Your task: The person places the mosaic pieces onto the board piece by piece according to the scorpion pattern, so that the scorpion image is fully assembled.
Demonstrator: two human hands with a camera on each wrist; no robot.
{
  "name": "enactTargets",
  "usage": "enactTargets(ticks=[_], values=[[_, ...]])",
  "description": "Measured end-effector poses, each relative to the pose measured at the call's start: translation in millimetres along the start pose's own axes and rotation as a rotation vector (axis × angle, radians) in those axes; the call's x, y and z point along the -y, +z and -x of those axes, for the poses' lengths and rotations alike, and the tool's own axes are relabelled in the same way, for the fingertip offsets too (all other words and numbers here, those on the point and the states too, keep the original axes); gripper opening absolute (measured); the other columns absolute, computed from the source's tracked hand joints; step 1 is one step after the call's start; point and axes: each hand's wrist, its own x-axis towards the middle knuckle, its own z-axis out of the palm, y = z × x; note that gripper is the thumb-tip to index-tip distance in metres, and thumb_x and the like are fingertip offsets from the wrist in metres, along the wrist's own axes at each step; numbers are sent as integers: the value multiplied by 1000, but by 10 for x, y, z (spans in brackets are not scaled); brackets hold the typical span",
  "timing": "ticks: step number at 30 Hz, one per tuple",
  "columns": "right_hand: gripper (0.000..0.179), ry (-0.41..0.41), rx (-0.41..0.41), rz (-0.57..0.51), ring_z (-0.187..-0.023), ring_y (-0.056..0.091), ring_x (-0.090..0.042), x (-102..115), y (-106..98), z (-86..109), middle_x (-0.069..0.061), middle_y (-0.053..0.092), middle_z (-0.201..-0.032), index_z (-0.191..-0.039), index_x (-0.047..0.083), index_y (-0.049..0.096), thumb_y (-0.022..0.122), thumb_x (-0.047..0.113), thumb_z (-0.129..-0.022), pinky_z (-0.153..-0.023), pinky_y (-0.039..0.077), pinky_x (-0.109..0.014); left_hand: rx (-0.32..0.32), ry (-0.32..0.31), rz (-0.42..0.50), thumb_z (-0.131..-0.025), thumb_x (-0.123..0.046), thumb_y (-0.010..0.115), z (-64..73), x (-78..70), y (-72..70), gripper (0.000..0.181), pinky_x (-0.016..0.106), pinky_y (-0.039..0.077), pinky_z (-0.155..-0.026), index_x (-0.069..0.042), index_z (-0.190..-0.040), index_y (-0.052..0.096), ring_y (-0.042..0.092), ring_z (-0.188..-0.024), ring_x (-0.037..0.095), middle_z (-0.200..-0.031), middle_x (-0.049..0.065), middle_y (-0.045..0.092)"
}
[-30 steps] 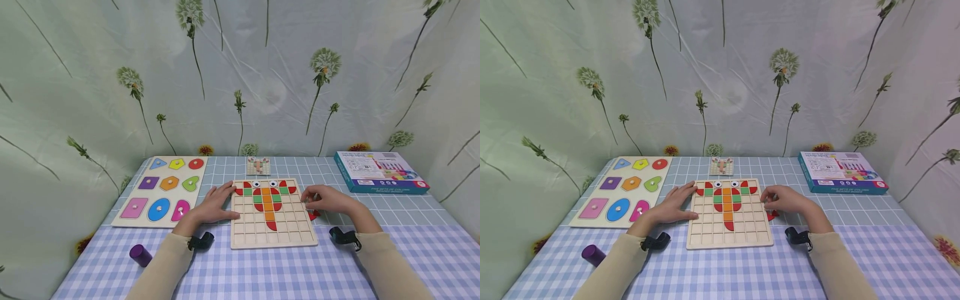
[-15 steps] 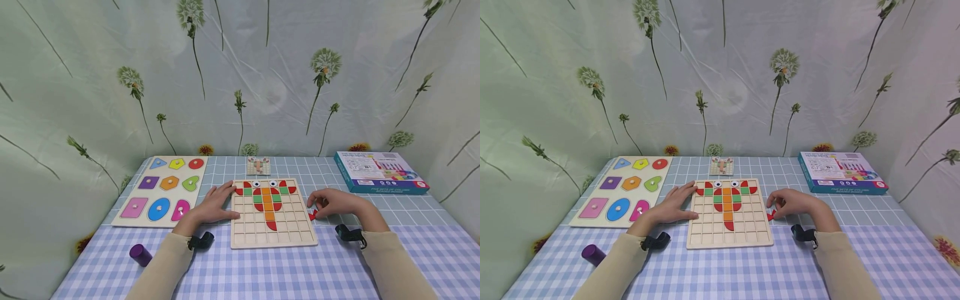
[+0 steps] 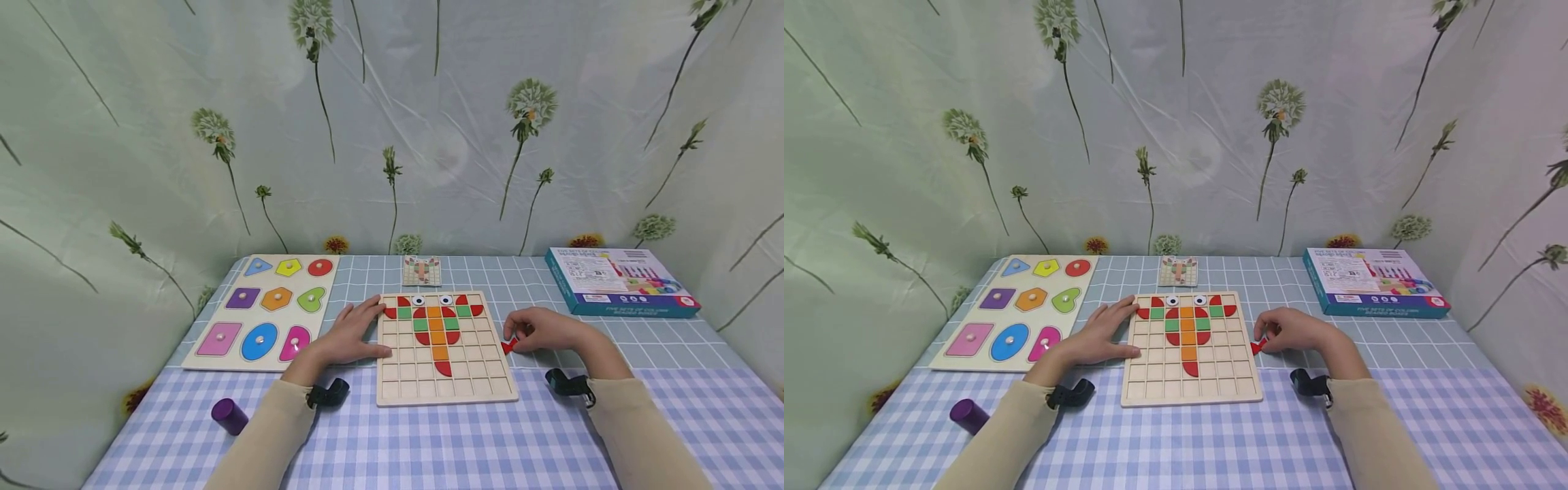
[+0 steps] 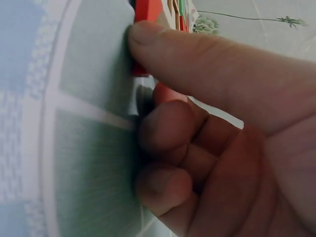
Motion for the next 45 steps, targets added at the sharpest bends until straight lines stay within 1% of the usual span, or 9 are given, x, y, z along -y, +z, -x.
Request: enactTargets(ticks=[5, 12, 18, 25, 32, 35, 39, 45], values=[[16, 22, -45, -12, -78, 53, -17, -7, -2, -21, -2, 55, -77, -98, 14, 67, 76, 13, -86, -67, 45, -26, 0, 2, -2, -82, -57, 74, 6, 3, -5, 97, 53, 2, -128, -16, -158, 29, 17, -156, 25, -169, 3, 16], [10, 15, -135, 36, -83, 53, -17, -37, -7, -39, -1, 58, -81, -94, 13, 68, 76, 15, -87, -72, 45, -29, -1, -8, -6, -82, -58, 74, -1, 6, 8, 98, 53, 3, -128, -16, -158, 30, 17, -157, 25, -169, 3, 17], [7, 19, -174, 42, -83, 55, -18, -50, 0, -51, -2, 63, -87, -91, 13, 66, 73, 15, -90, -75, 48, -29, -6, -7, -8, -82, -58, 74, 0, -2, 8, 97, 53, 3, -128, -16, -158, 31, 17, -157, 25, -169, 4, 18], [6, 4, -227, 46, -84, 55, -17, -14, 25, -77, -1, 64, -87, -93, 15, 67, 72, 15, -91, -75, 49, -26, -6, -3, -4, -81, -58, 74, -5, 1, 13, 97, 53, 3, -128, -16, -158, 31, 17, -156, 25, -169, 4, 18], [9, -38, -226, 22, -81, 54, -16, 101, 93, -129, 1, 63, -83, -93, 14, 67, 75, 17, -89, -70, 48, -25, -8, -7, -7, -81, -57, 74, -11, 13, 21, 97, 54, 4, -128, -16, -158, 31, 17, -156, 25, -169, 3, 18], [9, -37, -218, 14, -80, 55, -16, 169, 132, -147, 2, 63, -82, -92, 15, 68, 75, 19, -89, -70, 48, -26, -7, -11, -5, -81, -57, 74, -12, 14, 23, 97, 54, 3, -128, -16, -158, 31, 17, -156, 25, -169, 3, 18], [8, -38, -201, 5, -80, 55, -16, 252, 177, -156, 2, 65, -85, -92, 17, 68, 76, 20, -89, -70, 49, -27, -5, -13, -9, -82, -58, 74, -12, 15, 25, 97, 53, 3, -128, -17, -158, 31, 16, -157, 25, -169, 3, 18], [6, -74, -190, 11, -82, 56, -15, 358, 209, -151, 2, 66, -89, -94, 18, 70, 74, 19, -90, -68, 50, -25, -8, -10, -3, -82, -57, 74, -8, 7, 19, 97, 53, 3, -128, -17, -158, 31, 16, -157, 25, -169, 3, 17]])
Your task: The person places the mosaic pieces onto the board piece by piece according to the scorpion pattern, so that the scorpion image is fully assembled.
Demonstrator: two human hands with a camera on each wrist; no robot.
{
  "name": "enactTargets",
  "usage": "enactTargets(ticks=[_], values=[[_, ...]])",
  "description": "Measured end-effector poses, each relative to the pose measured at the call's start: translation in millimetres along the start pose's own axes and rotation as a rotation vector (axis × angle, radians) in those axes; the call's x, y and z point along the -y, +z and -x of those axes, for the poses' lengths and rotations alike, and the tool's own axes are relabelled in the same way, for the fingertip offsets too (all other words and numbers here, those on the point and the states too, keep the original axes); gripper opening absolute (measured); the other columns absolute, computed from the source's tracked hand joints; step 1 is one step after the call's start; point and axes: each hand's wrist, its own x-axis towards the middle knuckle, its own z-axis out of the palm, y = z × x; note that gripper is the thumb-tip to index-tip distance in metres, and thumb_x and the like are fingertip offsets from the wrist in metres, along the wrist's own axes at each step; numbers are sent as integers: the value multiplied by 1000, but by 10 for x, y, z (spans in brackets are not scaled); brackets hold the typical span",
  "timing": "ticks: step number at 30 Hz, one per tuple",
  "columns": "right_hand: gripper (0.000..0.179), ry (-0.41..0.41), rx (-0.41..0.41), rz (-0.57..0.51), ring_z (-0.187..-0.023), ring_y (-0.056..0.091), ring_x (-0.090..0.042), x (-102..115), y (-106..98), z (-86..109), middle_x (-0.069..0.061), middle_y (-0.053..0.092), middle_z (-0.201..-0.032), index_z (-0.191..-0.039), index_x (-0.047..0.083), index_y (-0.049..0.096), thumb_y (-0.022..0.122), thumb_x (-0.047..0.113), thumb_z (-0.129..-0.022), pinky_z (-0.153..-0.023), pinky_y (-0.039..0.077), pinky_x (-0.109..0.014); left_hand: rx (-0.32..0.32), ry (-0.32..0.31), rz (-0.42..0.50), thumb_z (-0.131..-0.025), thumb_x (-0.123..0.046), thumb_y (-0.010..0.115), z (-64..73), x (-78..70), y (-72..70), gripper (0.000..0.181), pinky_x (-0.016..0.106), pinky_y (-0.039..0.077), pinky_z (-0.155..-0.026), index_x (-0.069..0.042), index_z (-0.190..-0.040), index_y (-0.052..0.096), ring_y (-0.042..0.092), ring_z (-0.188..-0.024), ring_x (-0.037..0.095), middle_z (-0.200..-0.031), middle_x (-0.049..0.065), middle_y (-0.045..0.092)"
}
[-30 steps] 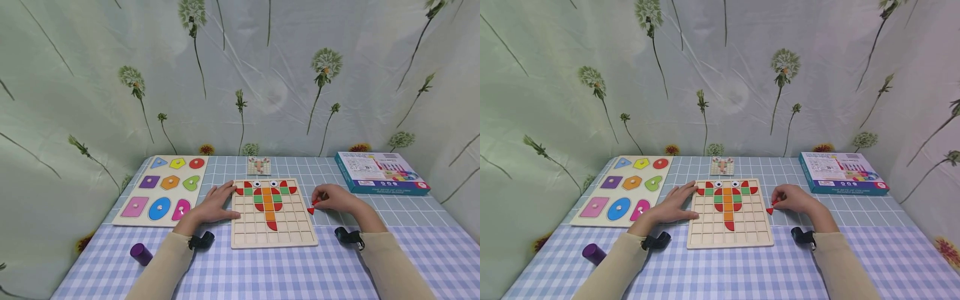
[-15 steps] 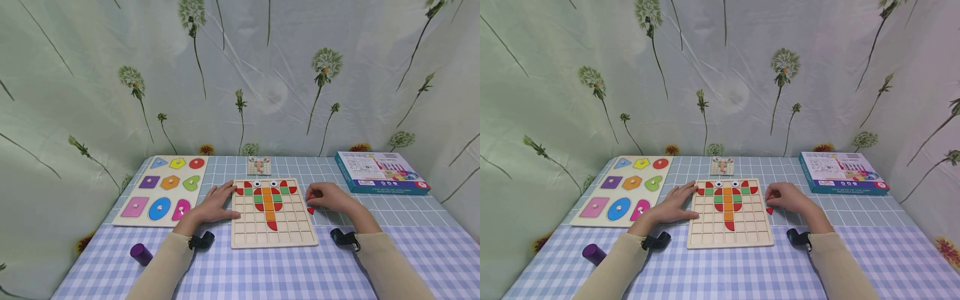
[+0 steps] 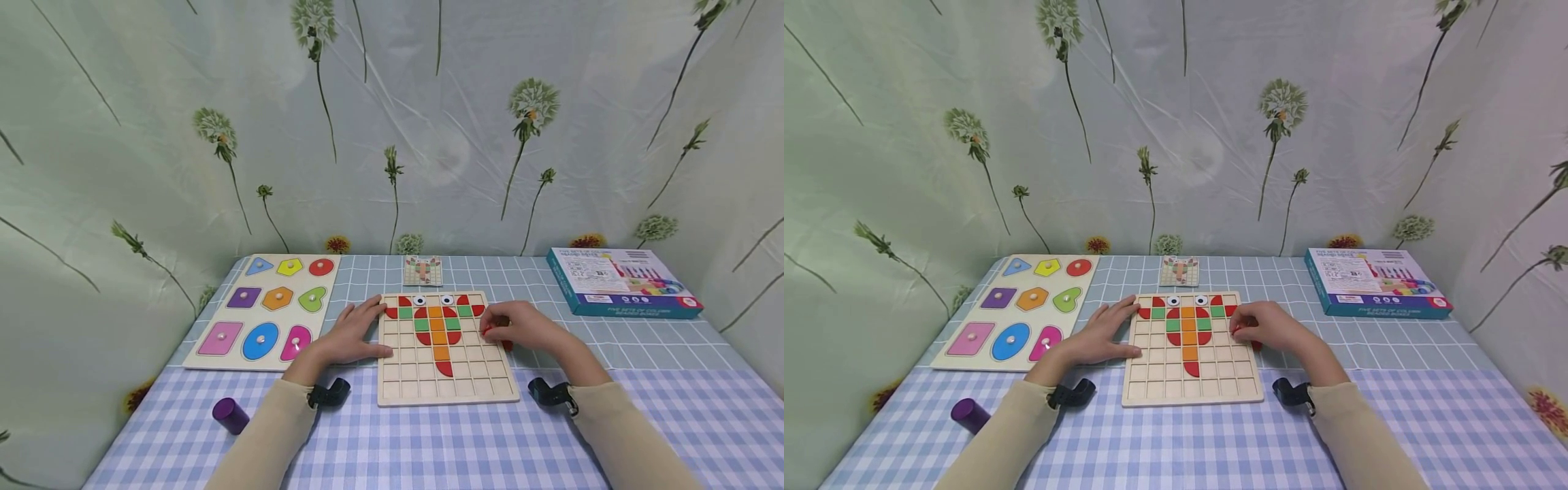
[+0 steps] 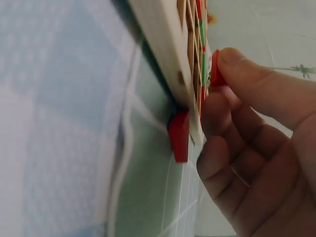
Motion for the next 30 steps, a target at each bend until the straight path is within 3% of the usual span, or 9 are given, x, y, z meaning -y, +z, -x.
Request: enactTargets(ticks=[5, 11, 18, 30], values=[[5, -21, 24, -19, -81, 56, -16, 67, 34, 4, 0, 67, -93, -95, 19, 71, 72, 16, -92, -65, 52, -24, -2, -1, 3, -81, -58, 74, 7, 4, 1, 97, 54, 3, -128, -17, -158, 31, 16, -157, 25, -169, 3, 17], [10, -71, 52, -5, -85, 56, -15, 118, 71, -1, 3, 68, -95, -94, 21, 72, 71, 11, -91, -72, 52, -24, -2, 0, 3, -81, -58, 74, 11, 10, 2, 97, 53, 3, -128, -17, -158, 31, 16, -157, 25, -169, 3, 17], [8, -112, 124, -35, -80, 57, -13, 177, 134, -13, 5, 67, -85, -92, 20, 73, 73, 12, -90, -71, 52, -22, -1, -2, 3, -81, -59, 74, 8, 9, 0, 97, 53, 3, -128, -17, -158, 31, 16, -157, 25, -169, 2, 17], [5, -125, 193, -44, -78, 59, -13, 215, 159, -13, 6, 66, -83, -91, 20, 73, 75, 15, -89, -71, 53, -20, -2, -4, 5, -81, -59, 74, 6, 2, 0, 97, 53, 3, -128, -18, -158, 31, 16, -157, 25, -169, 2, 18]])
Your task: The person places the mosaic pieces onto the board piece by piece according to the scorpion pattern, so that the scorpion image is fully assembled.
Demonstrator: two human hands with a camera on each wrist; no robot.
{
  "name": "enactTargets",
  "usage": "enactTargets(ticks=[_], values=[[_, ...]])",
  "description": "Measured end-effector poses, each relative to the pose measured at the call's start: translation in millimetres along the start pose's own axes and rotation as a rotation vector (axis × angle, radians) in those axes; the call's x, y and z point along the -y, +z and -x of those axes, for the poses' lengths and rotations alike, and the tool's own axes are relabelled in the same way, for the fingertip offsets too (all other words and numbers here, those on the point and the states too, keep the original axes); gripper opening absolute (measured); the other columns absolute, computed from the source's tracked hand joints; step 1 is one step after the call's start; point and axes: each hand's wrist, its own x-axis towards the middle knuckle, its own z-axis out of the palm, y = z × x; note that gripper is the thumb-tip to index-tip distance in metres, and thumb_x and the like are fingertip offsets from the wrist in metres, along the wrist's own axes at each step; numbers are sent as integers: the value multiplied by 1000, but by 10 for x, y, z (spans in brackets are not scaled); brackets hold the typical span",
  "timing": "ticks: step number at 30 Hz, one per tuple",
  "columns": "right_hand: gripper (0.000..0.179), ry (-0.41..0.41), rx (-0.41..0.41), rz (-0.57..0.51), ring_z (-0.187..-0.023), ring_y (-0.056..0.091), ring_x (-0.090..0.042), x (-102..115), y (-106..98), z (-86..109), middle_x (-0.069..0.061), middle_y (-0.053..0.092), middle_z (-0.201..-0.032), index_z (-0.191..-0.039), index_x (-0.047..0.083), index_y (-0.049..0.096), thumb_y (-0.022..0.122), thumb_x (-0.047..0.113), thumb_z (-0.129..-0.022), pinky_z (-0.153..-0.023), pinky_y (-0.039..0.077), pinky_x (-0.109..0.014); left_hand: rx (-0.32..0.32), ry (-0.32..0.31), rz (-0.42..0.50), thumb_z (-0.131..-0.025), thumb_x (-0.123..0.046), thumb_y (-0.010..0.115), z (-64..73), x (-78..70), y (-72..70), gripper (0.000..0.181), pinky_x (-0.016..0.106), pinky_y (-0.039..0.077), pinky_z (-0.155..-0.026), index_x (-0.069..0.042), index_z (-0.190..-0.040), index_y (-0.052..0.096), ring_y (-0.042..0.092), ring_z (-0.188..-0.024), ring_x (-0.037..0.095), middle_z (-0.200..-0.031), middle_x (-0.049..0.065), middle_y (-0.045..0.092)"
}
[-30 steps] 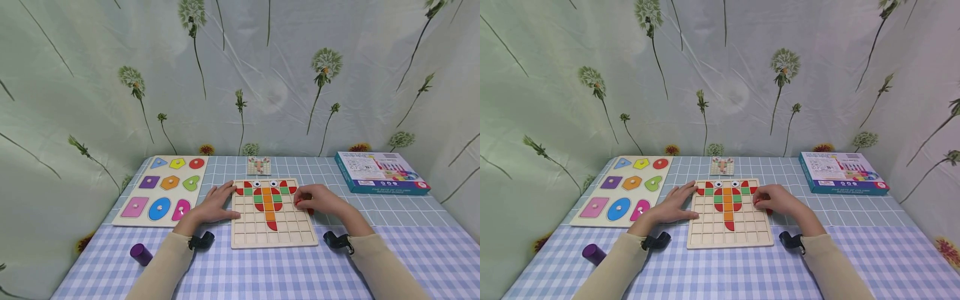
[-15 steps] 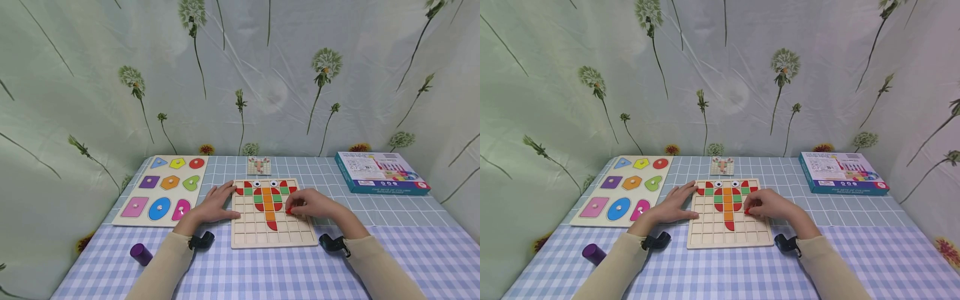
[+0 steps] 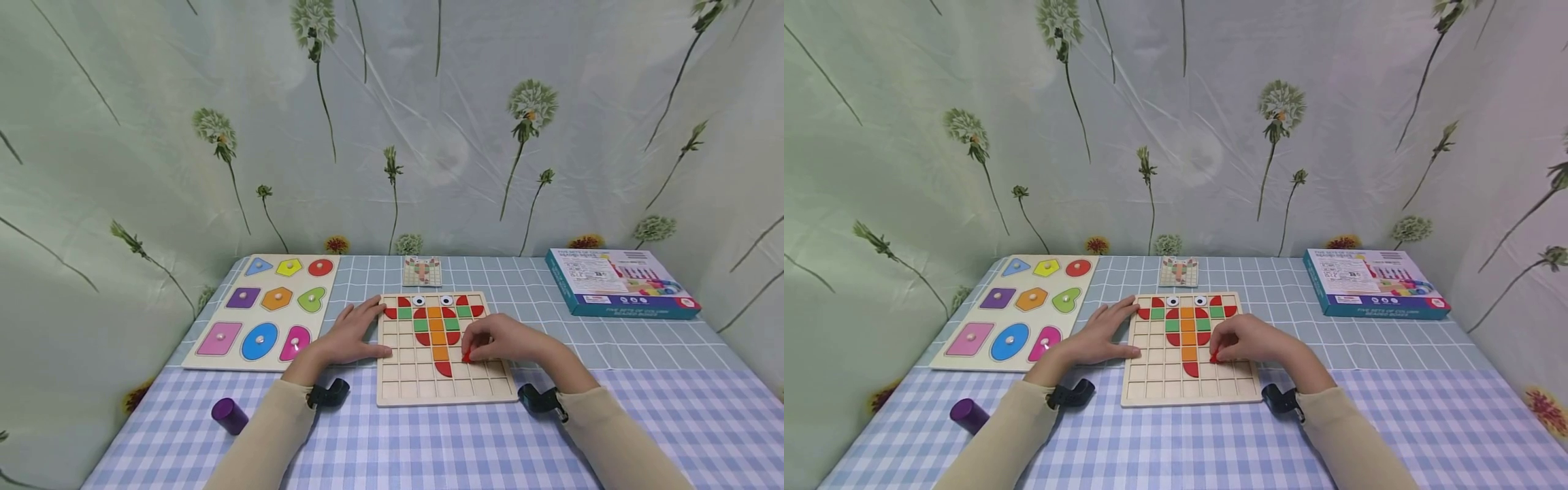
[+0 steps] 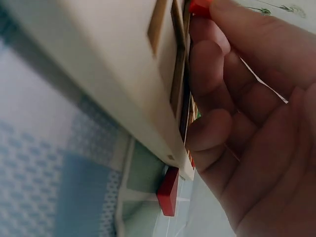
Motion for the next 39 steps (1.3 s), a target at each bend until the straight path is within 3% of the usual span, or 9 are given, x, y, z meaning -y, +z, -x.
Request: enactTargets(ticks=[25, 39], values=[[5, -23, 64, -14, -77, 57, -11, 152, 117, -9, 6, 62, -77, -88, 20, 73, 77, 18, -87, -69, 49, -19, 8, 2, -5, -82, -59, 74, -9, 10, -1, 97, 53, 3, -128, -18, -158, 30, 16, -157, 25, -169, 2, 17], [10, -81, 93, -20, -77, 56, -10, 146, 143, -13, 7, 62, -79, -87, 21, 73, 76, 12, -88, -70, 49, -19, 7, 0, -13, -82, -59, 73, -10, 14, 4, 98, 53, 3, -128, -18, -158, 29, 16, -157, 25, -169, 2, 16]])
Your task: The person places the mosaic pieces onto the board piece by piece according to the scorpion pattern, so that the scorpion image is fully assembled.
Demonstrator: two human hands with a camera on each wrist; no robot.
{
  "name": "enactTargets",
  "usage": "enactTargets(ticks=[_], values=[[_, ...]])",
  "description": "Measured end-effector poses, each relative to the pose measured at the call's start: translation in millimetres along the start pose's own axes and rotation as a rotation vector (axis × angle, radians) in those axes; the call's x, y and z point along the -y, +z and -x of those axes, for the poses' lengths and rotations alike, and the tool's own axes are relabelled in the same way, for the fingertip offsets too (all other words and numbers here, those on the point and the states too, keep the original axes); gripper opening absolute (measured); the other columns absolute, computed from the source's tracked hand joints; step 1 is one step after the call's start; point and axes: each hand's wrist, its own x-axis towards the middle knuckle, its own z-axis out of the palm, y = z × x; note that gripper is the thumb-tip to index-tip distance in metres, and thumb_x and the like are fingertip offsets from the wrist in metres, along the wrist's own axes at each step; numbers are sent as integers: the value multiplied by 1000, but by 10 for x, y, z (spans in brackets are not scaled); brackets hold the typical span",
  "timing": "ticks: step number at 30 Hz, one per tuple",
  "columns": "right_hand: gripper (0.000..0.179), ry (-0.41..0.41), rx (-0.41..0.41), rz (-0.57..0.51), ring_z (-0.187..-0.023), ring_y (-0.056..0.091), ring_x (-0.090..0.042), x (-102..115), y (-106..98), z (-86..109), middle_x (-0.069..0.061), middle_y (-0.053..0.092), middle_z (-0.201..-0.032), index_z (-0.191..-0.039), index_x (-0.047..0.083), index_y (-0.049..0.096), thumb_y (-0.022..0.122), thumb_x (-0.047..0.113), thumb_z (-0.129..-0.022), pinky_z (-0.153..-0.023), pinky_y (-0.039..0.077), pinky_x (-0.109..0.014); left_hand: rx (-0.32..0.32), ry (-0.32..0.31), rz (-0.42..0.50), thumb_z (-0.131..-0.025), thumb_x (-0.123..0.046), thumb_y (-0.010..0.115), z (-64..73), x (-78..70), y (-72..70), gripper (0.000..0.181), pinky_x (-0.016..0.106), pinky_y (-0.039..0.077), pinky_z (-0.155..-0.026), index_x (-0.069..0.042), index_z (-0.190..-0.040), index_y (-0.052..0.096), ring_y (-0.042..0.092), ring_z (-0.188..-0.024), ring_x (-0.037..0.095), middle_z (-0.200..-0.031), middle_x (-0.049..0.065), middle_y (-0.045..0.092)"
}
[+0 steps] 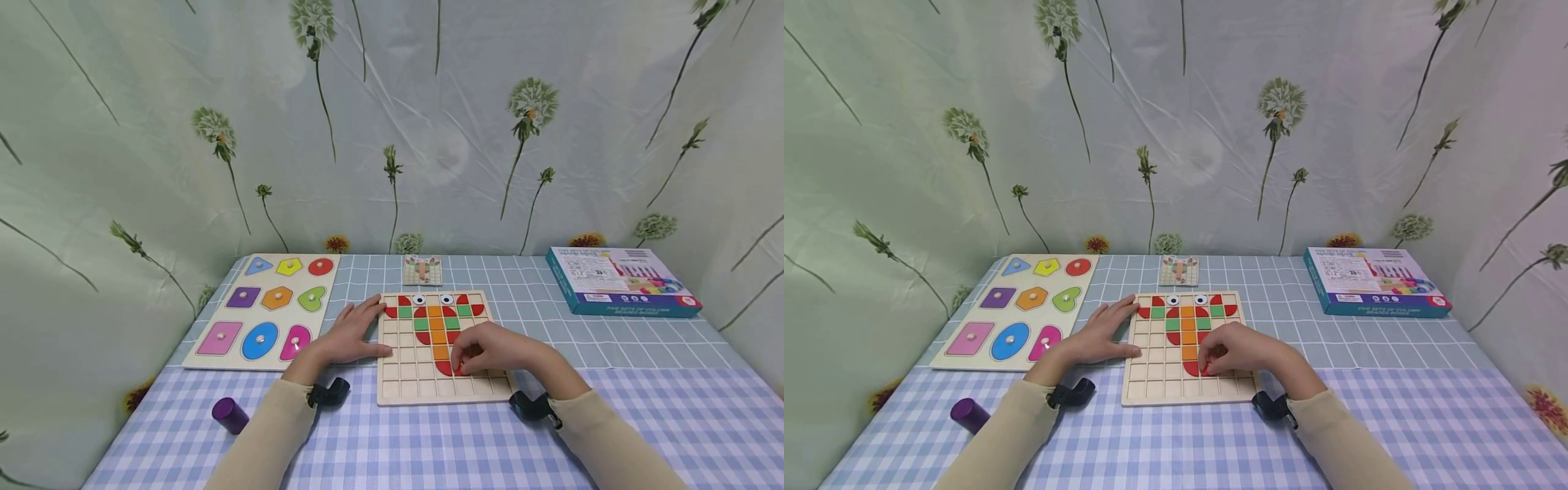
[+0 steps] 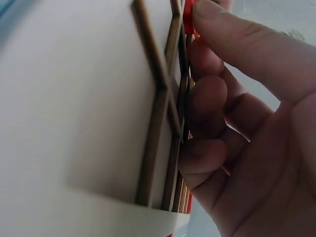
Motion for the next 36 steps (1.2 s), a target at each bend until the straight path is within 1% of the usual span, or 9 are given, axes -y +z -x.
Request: enactTargets(ticks=[5, 8, 13, 17, 20, 23, 25, 30, 36], values=[[10, -19, 13, -4, -78, 58, -8, 0, -8, 3, 8, 66, -84, -88, 22, 74, 75, 13, -88, -72, 51, -19, 1, -2, -1, -81, -60, 73, 0, -8, -4, 98, 53, 3, -128, -18, -158, 29, 16, -157, 25, -169, 2, 17], [8, -9, -1, -3, -78, 58, -8, 3, -41, 21, 9, 66, -83, -90, 23, 74, 74, 15, -90, -72, 51, -19, 2, -4, 3, -81, -60, 74, 3, -12, -6, 98, 54, 3, -128, -18, -158, 30, 16, -157, 25, -169, 2, 17], [7, 53, -96, -5, -80, 57, -13, -25, -157, 84, 5, 64, -83, -97, 22, 74, 72, 18, -91, -69, 50, -22, -2, -5, 4, -81, -60, 74, 7, -14, -6, 98, 54, 4, -128, -18, -158, 30, 16, -157, 25, -169, 2, 18], [9, 107, -163, -12, -82, 56, -17, -96, -251, 129, 2, 65, -89, -102, 20, 73, 71, 19, -93, -68, 50, -25, 1, -7, 3, -81, -59, 74, 8, -13, -2, 98, 53, 3, -128, -18, -158, 30, 16, -157, 25, -169, 2, 17], [10, 131, -207, -18, -81, 55, -18, -159, -303, 151, 0, 66, -94, -104, 18, 72, 69, 20, -94, -66, 51, -26, -2, -5, -1, -81, -59, 74, 8, -10, 0, 98, 53, 4, -128, -18, -158, 31, 16, -157, 25, -169, 2, 18], [12, 147, -240, -31, -78, 55, -19, -214, -336, 170, -1, 66, -94, -105, 16, 72, 68, 20, -95, -61, 51, -26, -5, -2, -2, -81, -59, 74, 8, -13, 1, 97, 53, 4, -128, -18, -158, 31, 17, -156, 25, -169, 2, 18], [13, 154, -257, -28, -80, 54, -18, -245, -353, 182, -1, 66, -94, -106, 15, 72, 68, 21, -95, -62, 50, -25, -7, 0, -1, -81, -59, 74, 7, -15, 1, 97, 53, 4, -128, -17, -158, 31, 17, -156, 25, -169, 3, 18], [16, 200, -264, -17, -82, 54, -18, -312, -406, 230, -1, 65, -95, -108, 16, 72, 71, 22, -93, -64, 50, -25, -7, 1, -2, -81, -59, 74, 3, -14, 3, 97, 54, 5, -128, -17, -158, 31, 17, -156, 26, -169, 3, 19], [20, 214, -231, -17, -84, 55, -19, -417, -466, 295, -3, 64, -97, -109, 14, 69, 73, 19, -90, -68, 50, -26, -1, -1, -8, -81, -59, 74, 4, -13, -3, 98, 53, 4, -128, -18, -158, 30, 17, -157, 25, -169, 2, 17]])
